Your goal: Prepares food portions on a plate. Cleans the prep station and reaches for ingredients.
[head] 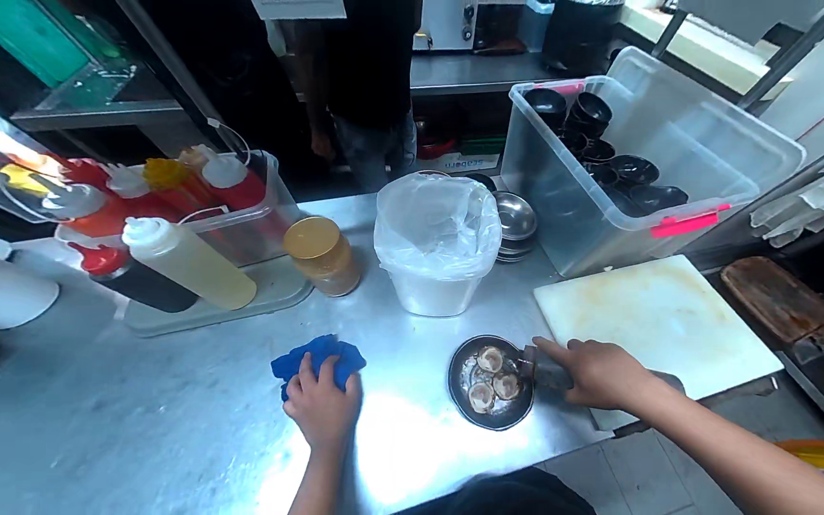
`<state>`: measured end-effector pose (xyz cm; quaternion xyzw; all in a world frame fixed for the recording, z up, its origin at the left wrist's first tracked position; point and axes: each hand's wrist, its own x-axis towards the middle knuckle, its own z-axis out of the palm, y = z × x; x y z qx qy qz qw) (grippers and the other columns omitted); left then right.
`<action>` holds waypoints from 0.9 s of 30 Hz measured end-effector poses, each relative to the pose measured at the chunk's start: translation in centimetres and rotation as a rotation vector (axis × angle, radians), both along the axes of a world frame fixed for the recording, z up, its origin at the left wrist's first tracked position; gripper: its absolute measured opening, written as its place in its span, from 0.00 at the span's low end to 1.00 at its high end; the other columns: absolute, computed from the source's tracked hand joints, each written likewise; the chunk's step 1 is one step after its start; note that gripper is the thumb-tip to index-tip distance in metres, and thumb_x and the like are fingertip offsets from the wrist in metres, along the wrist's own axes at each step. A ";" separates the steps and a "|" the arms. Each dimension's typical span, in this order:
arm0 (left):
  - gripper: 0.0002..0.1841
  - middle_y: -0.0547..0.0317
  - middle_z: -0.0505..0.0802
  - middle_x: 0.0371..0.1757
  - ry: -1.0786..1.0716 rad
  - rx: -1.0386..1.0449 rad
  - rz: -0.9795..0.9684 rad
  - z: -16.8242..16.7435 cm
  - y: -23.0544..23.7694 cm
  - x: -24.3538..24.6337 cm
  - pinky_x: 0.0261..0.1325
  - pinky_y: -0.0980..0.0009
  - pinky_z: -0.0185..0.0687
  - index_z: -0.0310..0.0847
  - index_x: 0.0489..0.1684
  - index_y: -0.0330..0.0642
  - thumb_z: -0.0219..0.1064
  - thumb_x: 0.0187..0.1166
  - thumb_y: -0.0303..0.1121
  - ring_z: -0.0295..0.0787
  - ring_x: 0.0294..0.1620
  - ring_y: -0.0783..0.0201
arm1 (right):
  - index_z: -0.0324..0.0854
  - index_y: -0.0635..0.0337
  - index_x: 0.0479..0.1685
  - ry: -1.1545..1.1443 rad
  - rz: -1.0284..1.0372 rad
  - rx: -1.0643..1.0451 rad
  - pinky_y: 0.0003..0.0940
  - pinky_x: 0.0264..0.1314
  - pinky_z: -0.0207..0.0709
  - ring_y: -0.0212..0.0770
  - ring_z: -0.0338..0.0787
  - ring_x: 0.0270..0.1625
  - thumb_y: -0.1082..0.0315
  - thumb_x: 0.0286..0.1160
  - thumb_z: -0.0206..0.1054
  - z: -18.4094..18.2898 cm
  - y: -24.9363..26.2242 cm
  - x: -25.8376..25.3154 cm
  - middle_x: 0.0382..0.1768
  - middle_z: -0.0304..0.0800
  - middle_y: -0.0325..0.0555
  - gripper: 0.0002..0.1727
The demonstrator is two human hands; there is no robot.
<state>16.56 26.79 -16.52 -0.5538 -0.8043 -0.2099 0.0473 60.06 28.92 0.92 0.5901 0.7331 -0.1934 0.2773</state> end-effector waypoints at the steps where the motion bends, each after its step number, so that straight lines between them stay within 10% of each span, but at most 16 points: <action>1: 0.27 0.45 0.79 0.82 0.000 0.004 0.000 0.1 0.0 0.0 0.56 0.31 0.68 0.90 0.59 0.57 0.55 0.69 0.57 0.76 0.74 0.32 | 0.45 0.20 0.95 -0.027 0.009 -0.022 0.68 0.50 0.80 0.69 0.87 0.57 0.47 0.59 0.77 0.1 0.1 -0.4 0.60 0.85 0.65 0.57; 27: 0.27 0.48 0.77 0.83 -0.051 -0.035 0.012 0.0 -0.1 -0.2 0.57 0.34 0.69 0.89 0.60 0.58 0.57 0.69 0.58 0.74 0.75 0.36 | 0.48 0.17 0.93 0.100 -0.020 0.074 0.65 0.51 0.82 0.61 0.90 0.56 0.41 0.57 0.77 0.5 0.0 -1.1 0.59 0.88 0.55 0.56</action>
